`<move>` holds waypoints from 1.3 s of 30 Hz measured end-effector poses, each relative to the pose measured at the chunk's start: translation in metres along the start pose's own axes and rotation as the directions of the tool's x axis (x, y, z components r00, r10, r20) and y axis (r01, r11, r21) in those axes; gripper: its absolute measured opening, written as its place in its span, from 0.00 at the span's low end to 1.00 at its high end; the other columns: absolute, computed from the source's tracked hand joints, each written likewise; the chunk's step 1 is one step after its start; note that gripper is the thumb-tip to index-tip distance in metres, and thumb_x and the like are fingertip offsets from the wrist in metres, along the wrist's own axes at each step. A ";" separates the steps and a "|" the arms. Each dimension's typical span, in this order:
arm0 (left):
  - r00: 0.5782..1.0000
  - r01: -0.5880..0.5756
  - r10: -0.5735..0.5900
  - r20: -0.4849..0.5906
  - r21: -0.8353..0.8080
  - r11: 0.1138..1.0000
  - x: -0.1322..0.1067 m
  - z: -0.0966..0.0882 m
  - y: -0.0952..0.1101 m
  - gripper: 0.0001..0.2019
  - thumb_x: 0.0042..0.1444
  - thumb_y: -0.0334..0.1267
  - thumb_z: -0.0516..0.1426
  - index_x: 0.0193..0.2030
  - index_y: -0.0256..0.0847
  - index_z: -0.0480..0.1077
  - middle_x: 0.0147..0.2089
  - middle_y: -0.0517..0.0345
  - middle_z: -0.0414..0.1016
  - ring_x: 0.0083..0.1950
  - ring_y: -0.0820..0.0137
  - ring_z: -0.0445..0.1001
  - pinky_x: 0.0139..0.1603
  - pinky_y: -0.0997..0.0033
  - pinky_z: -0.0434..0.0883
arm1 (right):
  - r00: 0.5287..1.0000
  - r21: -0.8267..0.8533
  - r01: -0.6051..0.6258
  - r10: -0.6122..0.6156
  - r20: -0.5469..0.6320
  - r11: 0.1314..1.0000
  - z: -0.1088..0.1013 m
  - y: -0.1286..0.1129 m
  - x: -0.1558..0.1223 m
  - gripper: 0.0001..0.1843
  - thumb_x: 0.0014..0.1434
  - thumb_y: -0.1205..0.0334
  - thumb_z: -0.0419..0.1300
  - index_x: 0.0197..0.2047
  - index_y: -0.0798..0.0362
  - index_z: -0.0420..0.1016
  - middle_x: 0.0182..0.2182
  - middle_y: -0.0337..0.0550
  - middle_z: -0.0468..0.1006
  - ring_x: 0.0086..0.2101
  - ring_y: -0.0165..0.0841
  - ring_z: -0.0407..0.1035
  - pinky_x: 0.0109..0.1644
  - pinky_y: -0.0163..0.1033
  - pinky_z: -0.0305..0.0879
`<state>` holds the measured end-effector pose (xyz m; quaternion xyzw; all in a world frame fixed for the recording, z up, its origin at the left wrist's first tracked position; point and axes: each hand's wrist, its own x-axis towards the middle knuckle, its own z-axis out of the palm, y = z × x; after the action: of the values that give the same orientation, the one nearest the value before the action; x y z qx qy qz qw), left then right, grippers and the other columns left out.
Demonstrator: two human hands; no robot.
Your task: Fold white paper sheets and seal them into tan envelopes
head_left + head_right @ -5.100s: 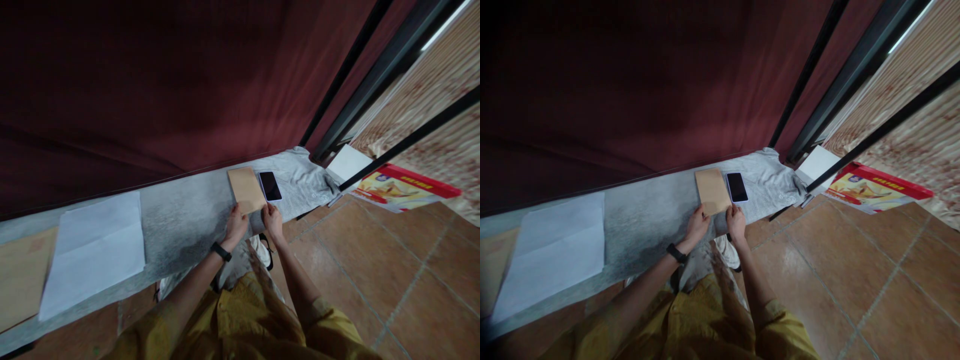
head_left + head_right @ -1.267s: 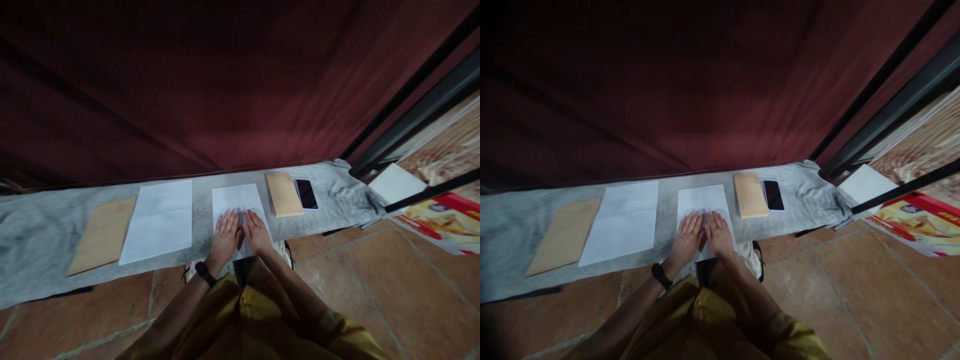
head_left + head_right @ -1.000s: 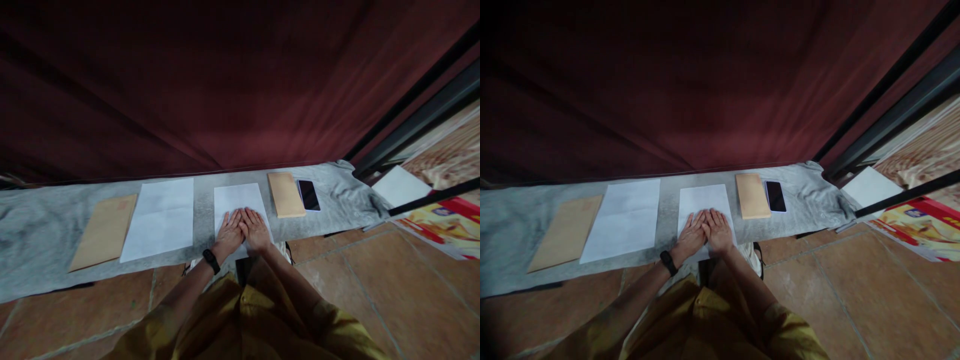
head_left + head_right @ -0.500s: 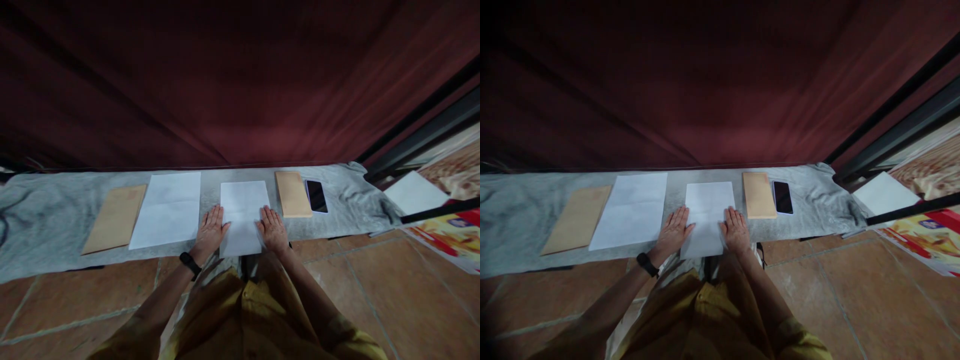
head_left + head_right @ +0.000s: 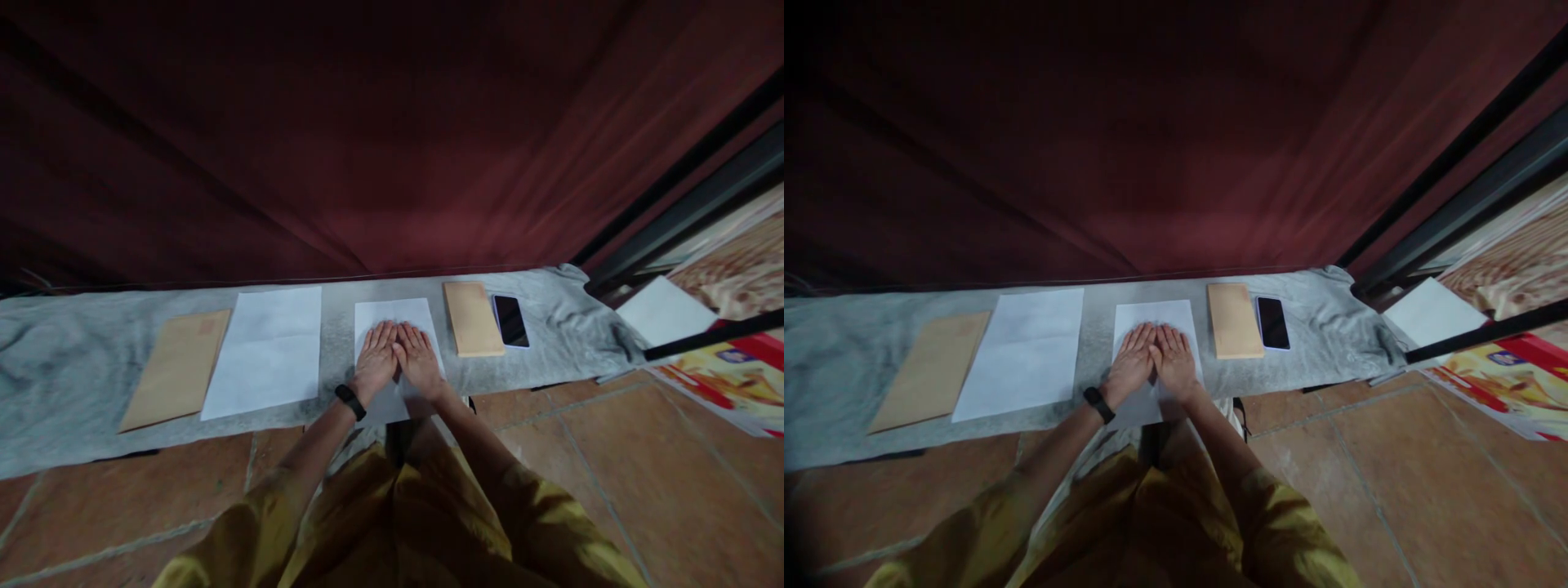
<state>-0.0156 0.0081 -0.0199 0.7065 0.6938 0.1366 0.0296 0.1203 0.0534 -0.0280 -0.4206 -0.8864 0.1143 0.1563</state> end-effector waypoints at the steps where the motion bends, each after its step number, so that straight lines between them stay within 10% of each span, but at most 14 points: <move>1: 1.000 0.007 -0.007 0.010 0.004 1.000 0.005 0.002 -0.002 0.28 0.70 0.35 0.41 0.74 0.32 0.56 0.76 0.43 0.58 0.78 0.58 0.51 0.76 0.48 0.52 | 1.000 -0.005 -0.006 0.006 0.001 1.000 0.002 0.002 0.004 0.29 0.76 0.54 0.41 0.74 0.58 0.58 0.72 0.53 0.58 0.72 0.43 0.49 0.75 0.54 0.45; 26: 0.986 0.146 -0.138 -0.092 0.091 0.985 -0.018 0.006 -0.044 0.32 0.71 0.49 0.41 0.74 0.29 0.55 0.75 0.38 0.57 0.77 0.55 0.54 0.75 0.47 0.53 | 0.995 -0.033 -0.091 0.089 -0.045 0.995 -0.003 0.039 0.048 0.29 0.74 0.54 0.46 0.73 0.56 0.59 0.73 0.54 0.56 0.72 0.46 0.49 0.73 0.57 0.45; 39: 0.986 0.152 -0.143 -0.082 0.106 0.983 -0.017 0.005 -0.044 0.32 0.71 0.49 0.42 0.75 0.29 0.54 0.76 0.40 0.56 0.78 0.55 0.52 0.76 0.49 0.51 | 0.994 -0.085 0.062 -0.069 -0.085 0.994 0.007 -0.010 -0.078 0.28 0.72 0.53 0.52 0.72 0.54 0.62 0.70 0.52 0.63 0.68 0.46 0.57 0.72 0.56 0.50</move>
<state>-0.0567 -0.0067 -0.0377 0.6481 0.7514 0.1210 -0.0257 0.1575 -0.0145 -0.0450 -0.4019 -0.8960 0.0540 0.1812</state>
